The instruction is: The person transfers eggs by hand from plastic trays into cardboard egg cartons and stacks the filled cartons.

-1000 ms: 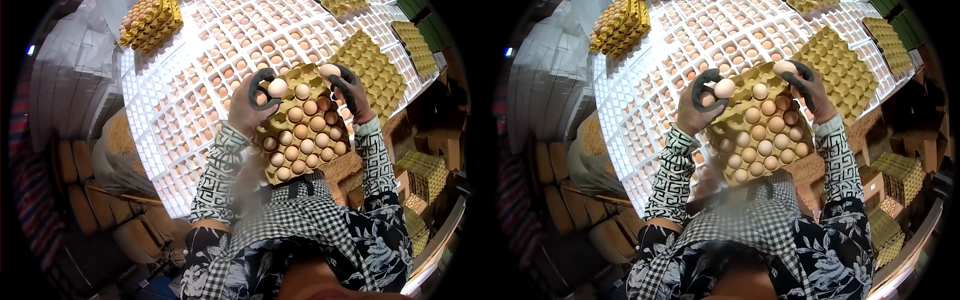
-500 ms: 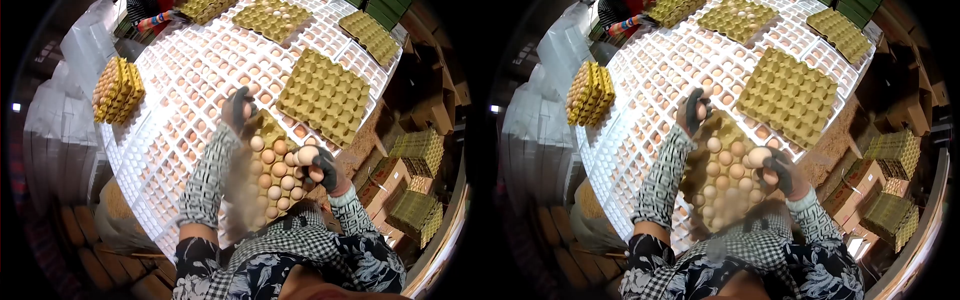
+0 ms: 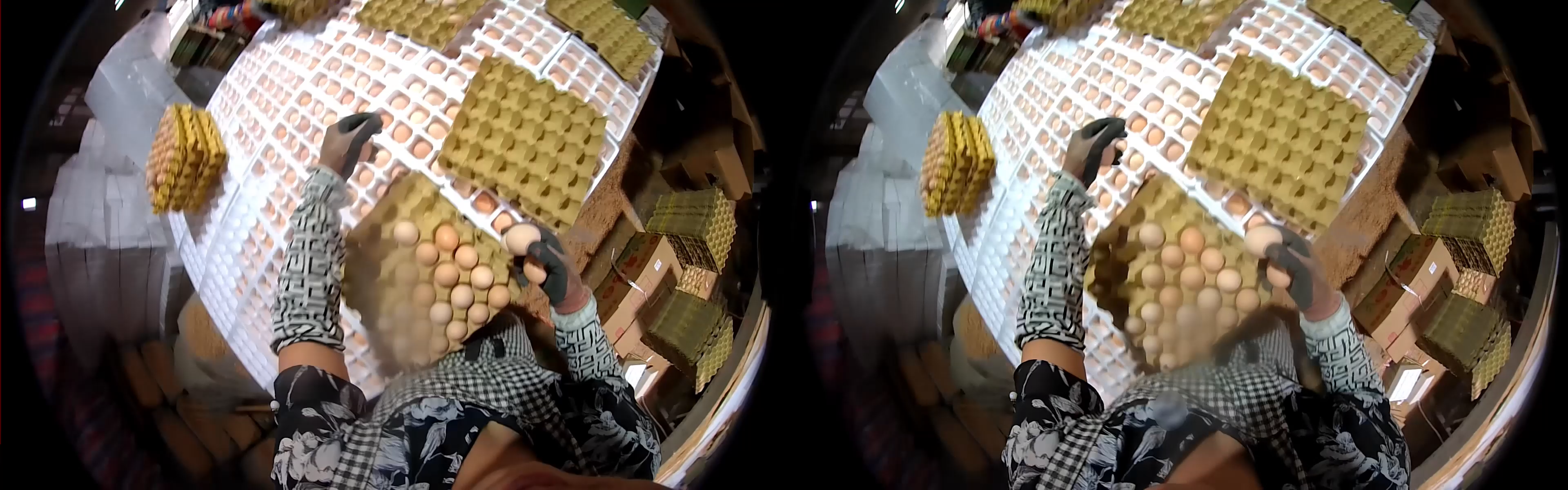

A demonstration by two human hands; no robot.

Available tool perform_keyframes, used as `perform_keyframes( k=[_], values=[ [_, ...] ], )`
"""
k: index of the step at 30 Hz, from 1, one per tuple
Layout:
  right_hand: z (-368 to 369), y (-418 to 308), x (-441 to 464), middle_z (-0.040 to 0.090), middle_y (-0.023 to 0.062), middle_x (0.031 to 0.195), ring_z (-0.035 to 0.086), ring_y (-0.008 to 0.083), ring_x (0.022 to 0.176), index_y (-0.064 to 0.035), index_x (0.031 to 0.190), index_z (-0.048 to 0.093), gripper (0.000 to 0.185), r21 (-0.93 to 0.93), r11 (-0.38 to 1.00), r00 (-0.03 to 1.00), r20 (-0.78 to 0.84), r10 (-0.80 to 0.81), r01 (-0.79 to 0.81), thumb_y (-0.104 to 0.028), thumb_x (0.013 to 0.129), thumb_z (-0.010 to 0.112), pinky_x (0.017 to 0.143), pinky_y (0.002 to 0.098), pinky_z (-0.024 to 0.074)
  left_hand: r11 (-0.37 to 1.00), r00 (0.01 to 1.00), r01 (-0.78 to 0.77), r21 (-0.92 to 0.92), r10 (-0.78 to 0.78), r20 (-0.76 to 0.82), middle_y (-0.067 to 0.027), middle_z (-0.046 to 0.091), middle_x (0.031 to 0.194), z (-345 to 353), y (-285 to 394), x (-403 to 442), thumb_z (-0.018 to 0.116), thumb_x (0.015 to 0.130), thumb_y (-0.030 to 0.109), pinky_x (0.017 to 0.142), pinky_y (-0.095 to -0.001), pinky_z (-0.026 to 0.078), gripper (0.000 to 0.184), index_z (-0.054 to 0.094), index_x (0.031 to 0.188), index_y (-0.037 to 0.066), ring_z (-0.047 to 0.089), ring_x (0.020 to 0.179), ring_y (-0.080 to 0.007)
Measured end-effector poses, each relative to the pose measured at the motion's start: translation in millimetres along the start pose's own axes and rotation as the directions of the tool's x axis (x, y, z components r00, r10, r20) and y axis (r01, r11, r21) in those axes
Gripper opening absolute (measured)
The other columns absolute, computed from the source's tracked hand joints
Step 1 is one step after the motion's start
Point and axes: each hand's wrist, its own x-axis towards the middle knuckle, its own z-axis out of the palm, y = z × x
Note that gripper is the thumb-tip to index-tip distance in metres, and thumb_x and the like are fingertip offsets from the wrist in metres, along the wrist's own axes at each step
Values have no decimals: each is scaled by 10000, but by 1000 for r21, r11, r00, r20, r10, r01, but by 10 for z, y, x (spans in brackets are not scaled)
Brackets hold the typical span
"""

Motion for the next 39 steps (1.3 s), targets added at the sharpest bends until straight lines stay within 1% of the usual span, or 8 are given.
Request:
perform_keyframes(
  k=[10,14,20,29,32,35,37,39],
  values=[
    [390,-54,-20,638,112,1120,610,183,918,61,1193,602,373,-274,945,965,237,-112,178,-230,984,497,834,291,492,844,999,18,537,-30,13,-128,718,996,-348,-1044,-2495,771,803,283,794,-330,533,374,718,1105,69,683,864,-214],
    [586,144,-146,642,115,1101,612,179,930,57,1194,593,376,-233,971,978,208,0,50,-235,1020,431,833,299,498,954,936,24,299,83,-341,-130,726,955,-288,-1209,-2739,755,833,327,771,-309,539,377,715,1079,45,694,829,-218],
    [579,381,-146,646,135,1136,623,194,963,63,1176,589,313,-535,633,829,379,-411,559,-161,1020,436,846,325,508,361,999,15,932,22,-25,-133,590,1197,225,-609,-2246,720,761,605,780,-413,565,694,586,1312,205,679,927,-266],
    [844,61,-363,664,82,1047,606,144,895,30,1197,601,419,-19,1000,993,114,-11,14,-309,991,468,791,272,496,125,991,-103,987,-73,113,-125,622,1242,452,-426,-1475,715,860,375,844,-399,557,447,655,1195,85,664,1066,-275],
    [745,170,-429,655,85,1070,608,143,918,29,1182,607,415,17,1000,993,116,-23,21,-316,989,482,804,271,491,951,982,-184,247,190,0,-112,640,1150,70,-756,-1718,705,845,203,800,-352,555,421,627,1232,59,668,934,-207],
    [620,335,-461,641,111,1154,617,179,1016,45,1192,604,376,-103,987,985,136,-106,120,-252,1017,453,879,301,497,813,980,-133,-567,192,46,-105,620,1118,-224,-811,-2112,703,794,59,732,-316,560,619,474,1369,67,649,864,-181],
    [590,424,-490,638,119,1188,616,199,1068,62,1220,590,364,-223,933,952,184,-246,284,-210,1031,438,936,324,493,909,989,-141,-392,148,-12,-98,625,1038,-123,-784,-2223,742,788,110,655,-291,544,594,501,1330,69,633,812,-157],
    [387,711,-467,612,129,1258,594,235,1150,60,1249,582,338,-343,824,887,273,-372,451,-153,1037,426,1013,380,472,812,956,-276,514,289,55,-133,682,952,31,-876,-2239,764,770,318,663,-410,541,460,660,1133,56,669,817,-236]
  ],
)
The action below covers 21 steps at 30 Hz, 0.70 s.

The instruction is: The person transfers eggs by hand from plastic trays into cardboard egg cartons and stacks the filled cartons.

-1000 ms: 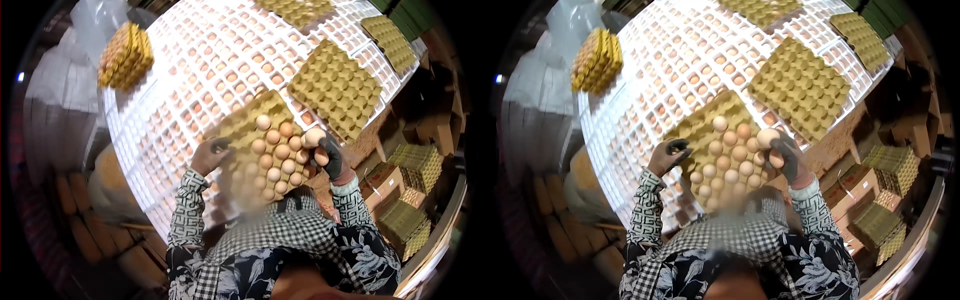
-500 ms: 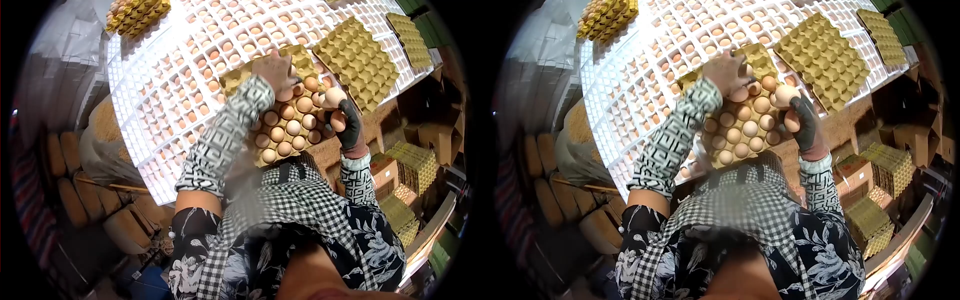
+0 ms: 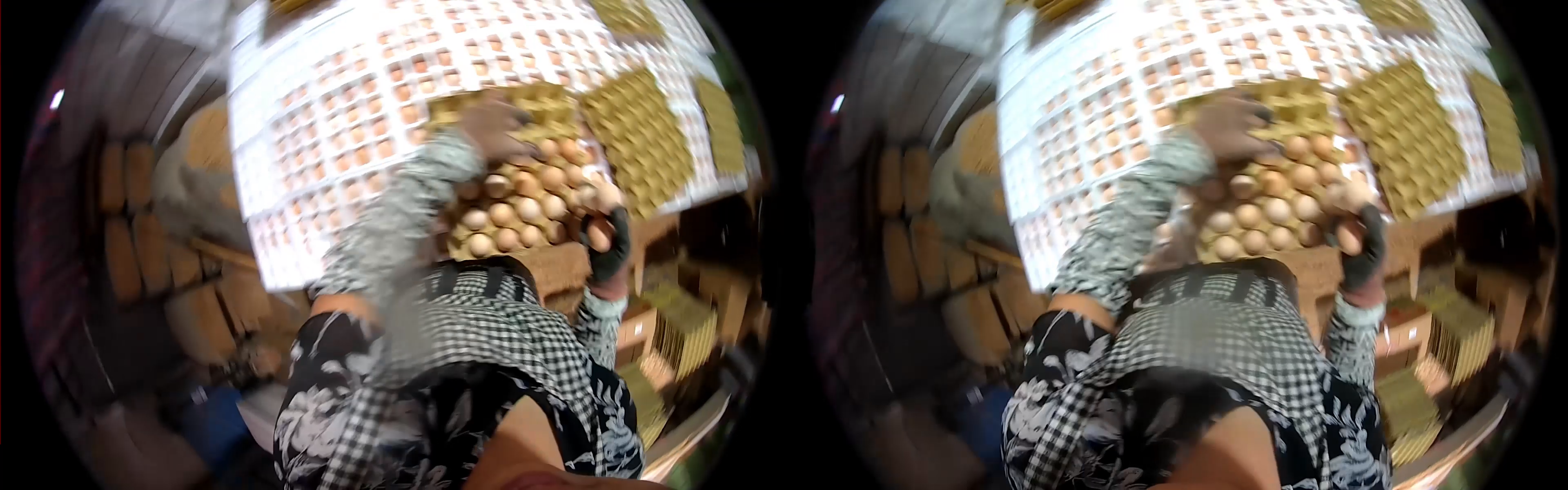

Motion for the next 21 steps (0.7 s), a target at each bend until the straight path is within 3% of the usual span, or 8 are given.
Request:
perform_keyframes(
  k=[1,2,4,8,12,15,17,21],
  values=[
    [-70,83,-26,585,128,1307,577,247,1183,53,1291,559,363,283,941,981,-3,194,-186,-170,1042,418,1028,392,466,848,985,-169,502,159,62,-158,703,949,161,41,-1,741,774,412,665,-491,531,457,711,1061,59,690,834,-277],
    [27,-98,28,563,130,1341,569,256,1194,50,1346,517,408,416,857,941,-14,339,-303,-208,1050,407,1032,398,467,714,990,141,686,-121,-78,-153,707,954,787,-174,241,650,865,330,680,-509,533,428,683,1150,12,689,940,-265],
    [207,-204,25,562,145,1347,577,264,1182,40,1387,483,464,342,911,964,-42,263,-233,-268,1052,390,973,371,494,654,973,-82,752,-111,202,-194,624,1155,483,154,101,584,910,260,683,-534,531,410,645,1221,1,611,1073,-332],
    [456,-669,224,576,152,1334,616,237,1115,24,1423,438,551,399,850,938,106,330,-344,-366,1034,428,778,281,516,514,981,-132,848,-57,187,-211,482,1435,439,308,-132,582,935,260,685,-533,532,436,617,1284,1,530,1227,-372],
    [973,-814,179,521,220,1377,560,311,1219,61,1412,422,466,142,988,978,206,37,-67,-207,1032,446,924,361,538,897,977,91,432,-165,136,-212,508,1377,-188,134,-473,686,846,522,763,-417,547,579,644,1256,116,659,982,-224],
    [1728,-1209,25,552,226,1327,591,278,1146,73,1357,480,453,214,961,959,258,115,-173,-158,970,517,920,343,533,997,815,-73,-40,36,-578,-74,671,818,-649,-518,-1725,776,706,544,659,-405,515,500,717,971,124,648,751,-252],
    [2270,-1347,-142,605,197,1255,622,227,1067,52,1331,522,489,33,909,881,260,395,-416,-152,889,566,831,287,535,970,622,-128,-207,-84,-779,-91,718,918,-767,-1314,-2838,879,662,330,760,-347,553,511,704,1080,95,690,859,-220],
    [3623,-1093,-615,637,118,1148,651,205,1025,47,1281,572,500,-228,863,541,699,468,-451,-55,808,699,859,307,540,792,446,587,-169,-491,-748,-134,580,1252,-965,-2215,-5225,845,717,177,956,-348,528,507,681,1190,101,634,1078,-257]
  ],
)
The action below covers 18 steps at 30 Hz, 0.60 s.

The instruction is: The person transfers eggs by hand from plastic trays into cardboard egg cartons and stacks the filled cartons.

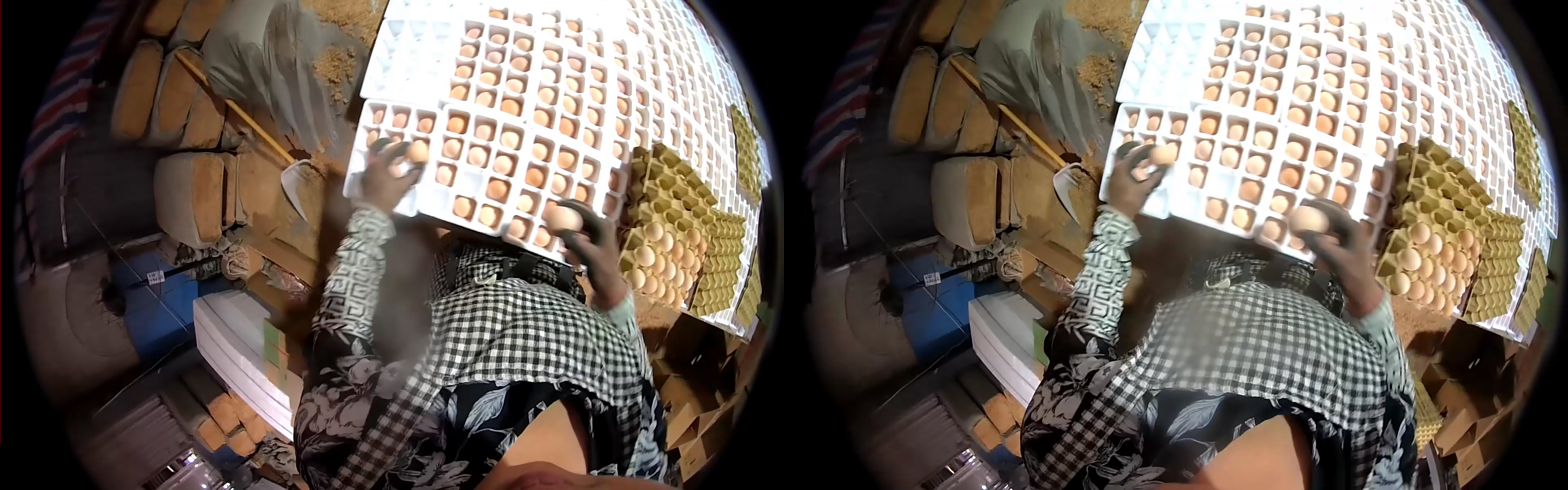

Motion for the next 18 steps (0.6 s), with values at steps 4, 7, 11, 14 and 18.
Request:
perform_keyframes(
  k=[4,7,11,14,18],
  values=[
    [1323,227,856,574,167,1259,668,330,936,-137,1180,671,496,-568,670,877,261,-403,478,-216,707,798,791,386,550,982,960,166,89,-182,215,-141,507,1327,-417,-923,60,818,726,322,992,-394,499,557,655,1242,189,623,1094,-285],
    [1941,483,1415,534,147,1269,663,308,926,-179,1138,634,394,-744,372,808,376,-453,555,-230,760,730,703,400,554,957,929,7,291,-114,351,-148,630,1167,-380,-975,107,806,727,257,985,-385,482,618,606,1310,224,568,1177,-315],
    [2255,647,1699,519,128,1206,669,273,904,-192,1162,586,353,-864,177,859,405,-313,472,-225,822,673,621,371,556,998,985,58,-20,-54,163,-182,624,1212,-515,-1071,-9,776,776,120,946,-372,501,623,549,1356,123,629,1078,-288],
    [2562,380,1550,516,113,1202,656,265,881,-169,1226,572,394,-755,254,761,453,-465,605,-168,838,640,641,368,568,486,866,296,-822,-500,16,-126,608,1175,-501,-1416,-290,648,903,40,910,-389,537,413,530,1297,1,619,1045,-221],
    [2869,725,1730,496,89,1241,600,250,1028,-165,1263,580,392,-714,61,714,684,-150,698,-145,872,566,727,362,565,576,740,71,-814,-577,-344,-116,592,1216,-237,-1423,-355,596,947,86,1022,-388,478,332,543,1259,-15,579,1135,-219]
  ],
)
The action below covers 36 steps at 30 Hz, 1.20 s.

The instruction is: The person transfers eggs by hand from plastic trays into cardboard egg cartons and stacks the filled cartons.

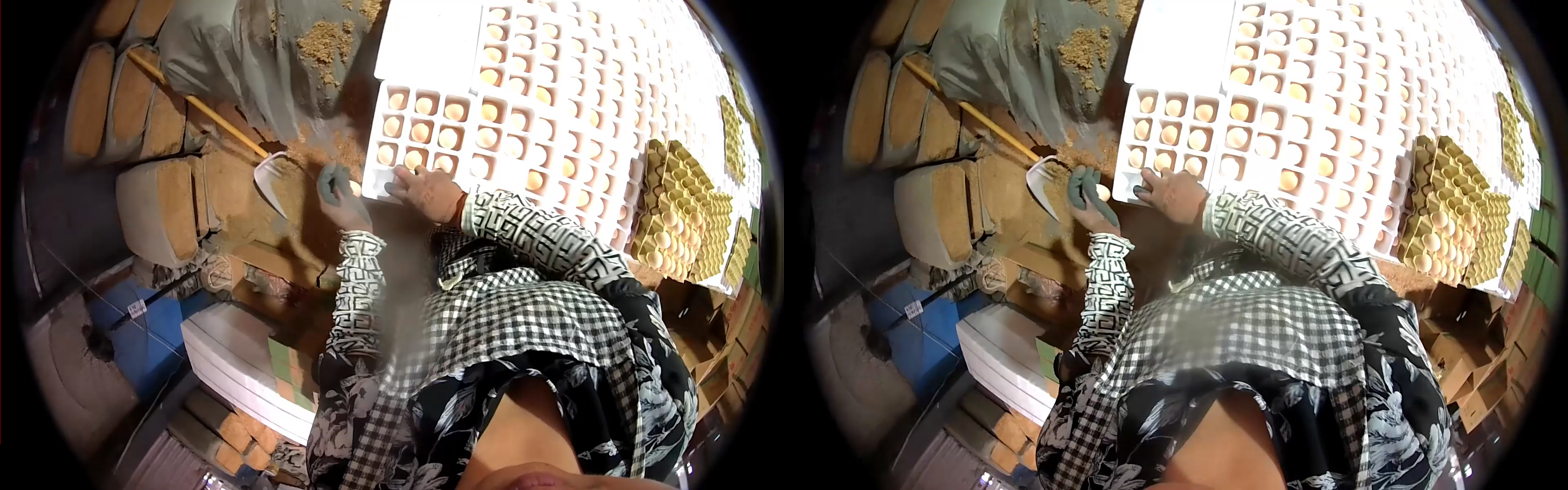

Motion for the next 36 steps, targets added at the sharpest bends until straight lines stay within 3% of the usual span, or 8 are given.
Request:
perform_keyframes(
  k=[7,13,15,19,24,31,34,36],
  values=[
    [432,256,-599,493,92,1313,469,290,1212,-177,1350,521,486,-56,992,957,-260,-128,117,-261,876,586,1092,506,319,435,770,-637,637,314,556,-177,555,1301,184,-276,-273,550,907,124,1039,-482,387,299,645,1183,60,494,1226,-376],
    [-483,775,-1935,574,132,1223,522,320,1166,-84,1237,596,477,274,951,788,-550,277,-143,-176,788,727,1012,464,419,966,895,-102,236,-14,446,-173,654,1120,539,-262,-394,634,884,66,897,-418,508,305,598,1159,-60,619,1041,-262],
    [-642,1189,-2928,625,145,1128,590,316,1062,-38,1185,629,427,613,702,375,-594,712,-362,-67,769,722,930,407,488,111,568,-798,593,468,677,-181,641,1148,388,-374,-361,611,916,87,908,-424,504,295,591,1170,-63,613,1055,-287],
    [-1085,1850,-4932,642,153,1098,644,301,982,-105,1220,643,445,626,160,-117,-378,918,-763,-274,816,721,821,382,533,847,665,-449,284,105,739,-155,643,1146,1709,14,-1301,638,881,28,873,-363,522,321,620,1198,-20,632,1021,-251],
    [-1003,2114,-5170,605,119,1047,622,290,989,-160,1192,653,478,253,408,330,-300,895,-877,-342,759,743,852,398,511,505,-82,-853,-135,126,989,-114,643,976,3830,625,-3043,799,747,378,693,-367,510,527,675,1174,94,638,757,-269],
    [-1007,2370,-5525,581,100,1020,629,305,892,-106,1162,599,493,172,759,673,-369,641,-628,-160,701,763,781,393,520,277,-275,-931,-236,-111,955,-127,625,991,4641,698,-3749,729,792,390,793,-405,519,383,683,1015,82,655,878,-281],
    [-1249,2419,-5529,600,100,956,626,295,873,-78,1103,628,401,241,702,661,-236,712,-670,-195,745,768,785,378,515,932,83,-284,223,-208,975,-86,614,988,4565,749,-3531,708,821,350,774,-363,553,392,673,1066,46,654,857,-247],
    [-1319,2427,-5736,640,91,932,637,227,852,-44,1054,652,347,485,668,586,-333,738,-565,-240,787,756,766,360,517,828,10,437,351,-395,919,-63,619,1049,4615,904,-3482,726,816,333,793,-322,564,413,662,1070,14,659,899,-227]
  ],
)
